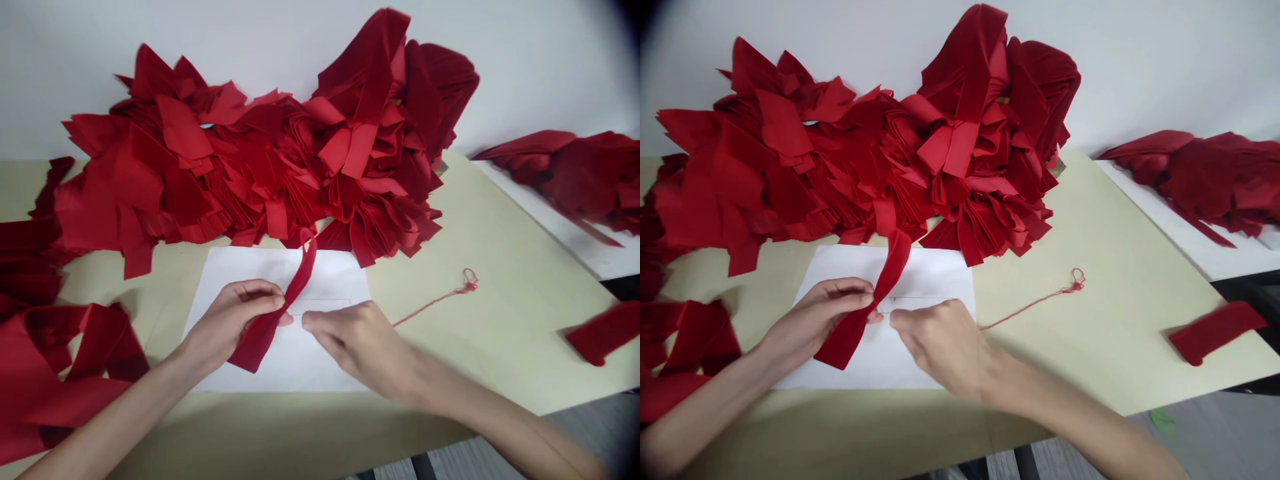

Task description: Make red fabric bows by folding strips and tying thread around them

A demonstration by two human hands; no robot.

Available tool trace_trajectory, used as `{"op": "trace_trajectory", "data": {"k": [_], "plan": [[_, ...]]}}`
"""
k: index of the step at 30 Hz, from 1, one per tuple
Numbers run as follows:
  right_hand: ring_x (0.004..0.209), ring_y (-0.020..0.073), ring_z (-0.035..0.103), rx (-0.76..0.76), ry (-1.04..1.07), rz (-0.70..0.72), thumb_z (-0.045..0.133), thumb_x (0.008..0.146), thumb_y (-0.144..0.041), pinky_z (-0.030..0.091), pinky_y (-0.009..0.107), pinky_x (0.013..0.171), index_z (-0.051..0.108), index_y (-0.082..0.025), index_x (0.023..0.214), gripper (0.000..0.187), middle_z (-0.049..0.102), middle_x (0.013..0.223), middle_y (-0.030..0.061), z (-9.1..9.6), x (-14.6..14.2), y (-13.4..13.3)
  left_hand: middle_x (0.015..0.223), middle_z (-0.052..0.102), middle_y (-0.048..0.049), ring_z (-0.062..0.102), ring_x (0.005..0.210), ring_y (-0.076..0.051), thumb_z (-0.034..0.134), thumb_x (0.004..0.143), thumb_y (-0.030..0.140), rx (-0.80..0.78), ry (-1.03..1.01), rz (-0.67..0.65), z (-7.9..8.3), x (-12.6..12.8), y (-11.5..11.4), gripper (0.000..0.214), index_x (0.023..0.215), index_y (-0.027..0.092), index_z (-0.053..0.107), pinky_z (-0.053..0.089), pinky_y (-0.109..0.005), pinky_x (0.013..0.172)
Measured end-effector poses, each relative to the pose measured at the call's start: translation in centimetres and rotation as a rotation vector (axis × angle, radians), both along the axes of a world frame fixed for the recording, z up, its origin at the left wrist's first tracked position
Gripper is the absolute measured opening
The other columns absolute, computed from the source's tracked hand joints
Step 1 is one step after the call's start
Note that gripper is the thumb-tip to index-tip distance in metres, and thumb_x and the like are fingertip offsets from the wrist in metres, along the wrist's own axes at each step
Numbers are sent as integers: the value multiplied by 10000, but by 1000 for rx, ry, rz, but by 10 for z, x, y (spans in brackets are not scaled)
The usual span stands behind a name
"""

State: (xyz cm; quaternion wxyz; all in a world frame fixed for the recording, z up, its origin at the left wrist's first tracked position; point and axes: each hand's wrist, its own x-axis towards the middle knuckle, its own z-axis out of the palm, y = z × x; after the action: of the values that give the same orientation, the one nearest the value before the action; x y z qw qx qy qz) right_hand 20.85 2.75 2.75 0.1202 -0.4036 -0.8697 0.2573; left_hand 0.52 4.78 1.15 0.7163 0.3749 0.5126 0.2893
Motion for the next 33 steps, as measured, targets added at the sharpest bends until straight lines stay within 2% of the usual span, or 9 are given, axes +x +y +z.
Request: {"op": "trace_trajectory", "data": {"k": [2,5,8,10,13,16,18,24,33], "plan": [[493,71,419,-206,142,-30,425,885,-119,343,205,501,677,-147,789,271,565,583,-22,-3,5,13,610,673,16,687,648,-162,702,704,214,-97,-104,-137,-1,-3,1,55,721,189,656,480,-240,652],[643,102,568,-502,326,75,497,876,-171,444,211,591,692,-132,811,209,663,726,16,-5,9,30,566,658,14,680,597,-164,709,681,198,-121,-151,-458,-1,-2,-3,45,697,172,675,452,-234,592],[688,104,604,-592,327,193,530,876,-195,467,219,644,706,-129,866,188,700,781,27,1,7,36,600,667,10,634,595,-140,671,700,192,-40,10,-632,1,3,-10,25,691,174,685,421,-226,562],[584,83,562,-450,200,229,519,881,-170,436,215,606,713,-152,867,195,686,701,-1,9,3,31,615,661,16,599,590,-133,630,714,183,34,160,-603,1,5,-13,55,688,180,678,411,-229,549],[470,95,469,-44,-69,240,450,861,-71,341,246,505,700,-150,845,263,636,598,-3,18,-4,12,633,652,13,601,618,-141,609,728,179,155,289,-415,-1,7,-11,77,679,180,668,440,-240,586],[445,142,435,388,-219,246,381,790,1,249,297,451,675,-67,882,316,595,564,46,16,-7,-8,721,676,0,635,689,-143,649,745,202,149,231,-153,-2,5,-5,45,723,182,681,480,-235,668],[439,144,409,484,-215,220,368,783,4,224,301,446,664,-45,922,331,570,547,41,10,-7,-14,749,687,-3,645,707,-136,678,756,227,29,76,-35,-3,3,-3,57,800,194,692,493,-233,705],[458,78,268,81,-48,-79,405,896,-131,253,222,483,624,-168,701,295,449,509,-44,2,4,4,761,651,-34,608,728,-123,655,814,202,-212,-400,-147,-10,-1,-1,109,895,153,710,482,-284,813],[516,67,321,-378,253,-129,467,908,-227,317,208,528,687,-141,839,246,503,598,-24,-9,12,18,808,572,-31,526,685,-93,654,822,195,-147,-600,-185,-16,-4,-2,130,906,120,718,474,-273,731]]}}
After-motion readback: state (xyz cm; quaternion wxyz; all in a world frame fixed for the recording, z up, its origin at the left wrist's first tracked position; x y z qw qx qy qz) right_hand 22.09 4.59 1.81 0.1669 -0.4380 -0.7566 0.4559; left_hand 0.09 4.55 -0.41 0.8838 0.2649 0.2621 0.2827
